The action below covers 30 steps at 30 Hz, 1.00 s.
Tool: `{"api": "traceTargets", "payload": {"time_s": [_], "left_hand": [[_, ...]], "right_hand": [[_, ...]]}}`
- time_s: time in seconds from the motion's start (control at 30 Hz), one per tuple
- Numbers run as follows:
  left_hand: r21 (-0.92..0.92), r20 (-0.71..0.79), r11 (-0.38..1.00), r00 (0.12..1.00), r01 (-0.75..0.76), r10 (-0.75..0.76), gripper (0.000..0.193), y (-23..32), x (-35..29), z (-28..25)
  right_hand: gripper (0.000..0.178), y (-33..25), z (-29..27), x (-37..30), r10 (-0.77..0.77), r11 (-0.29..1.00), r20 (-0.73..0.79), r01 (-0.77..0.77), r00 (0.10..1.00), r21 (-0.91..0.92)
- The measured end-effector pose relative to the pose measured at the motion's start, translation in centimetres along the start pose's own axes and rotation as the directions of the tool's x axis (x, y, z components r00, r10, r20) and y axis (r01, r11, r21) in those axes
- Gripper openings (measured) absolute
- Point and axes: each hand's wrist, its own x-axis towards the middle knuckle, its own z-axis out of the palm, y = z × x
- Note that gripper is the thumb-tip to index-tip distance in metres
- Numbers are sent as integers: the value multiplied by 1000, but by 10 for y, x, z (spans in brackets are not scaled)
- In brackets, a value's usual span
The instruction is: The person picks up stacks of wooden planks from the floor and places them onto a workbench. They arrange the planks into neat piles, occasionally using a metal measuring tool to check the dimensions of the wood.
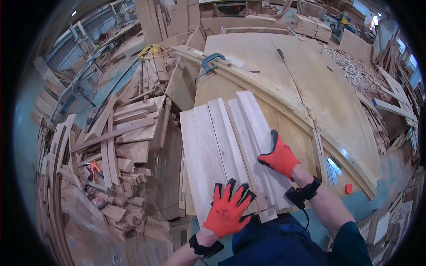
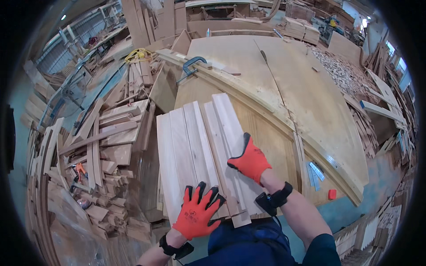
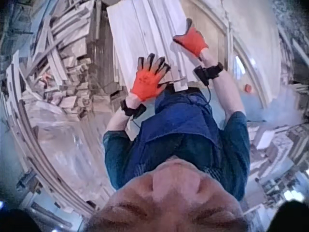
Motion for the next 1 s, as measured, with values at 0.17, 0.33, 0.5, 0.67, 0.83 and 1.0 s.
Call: {"api": "traceTargets", "payload": {"time_s": [0.17, 0.33, 0.5, 0.67, 0.83, 1.0], "left_hand": [[42, 39, 999, 999, -15, 13, 66, 1, 4, 2], [-20, 95, 1000, 996, 5, -3, 72, -2, 6, -8], [-90, -280, 867, 823, 491, -495, 90, -56, -17, -24], [-875, -101, 388, 673, 291, -733, 90, -110, -27, 29], [-878, -99, 385, 678, 285, -728, 81, -103, -20, 26], [-859, -103, 393, 641, 328, -760, 82, -86, -13, 17]], "right_hand": [[106, 1, -4, -2, -6, 997, 75, 12, 997, -73], [105, -11, 20, -12, 17, 974, 214, 33, 977, -225], [96, 9, 11, 0, 100, 980, 192, -130, 976, 150], [97, -6, 45, -17, 23, 998, 180, -13, 983, -55], [96, 0, 44, -19, 20, 996, 115, -30, 993, 85], [92, 2, 41, -12, -20, 992, 94, 8, 995, 125]]}}
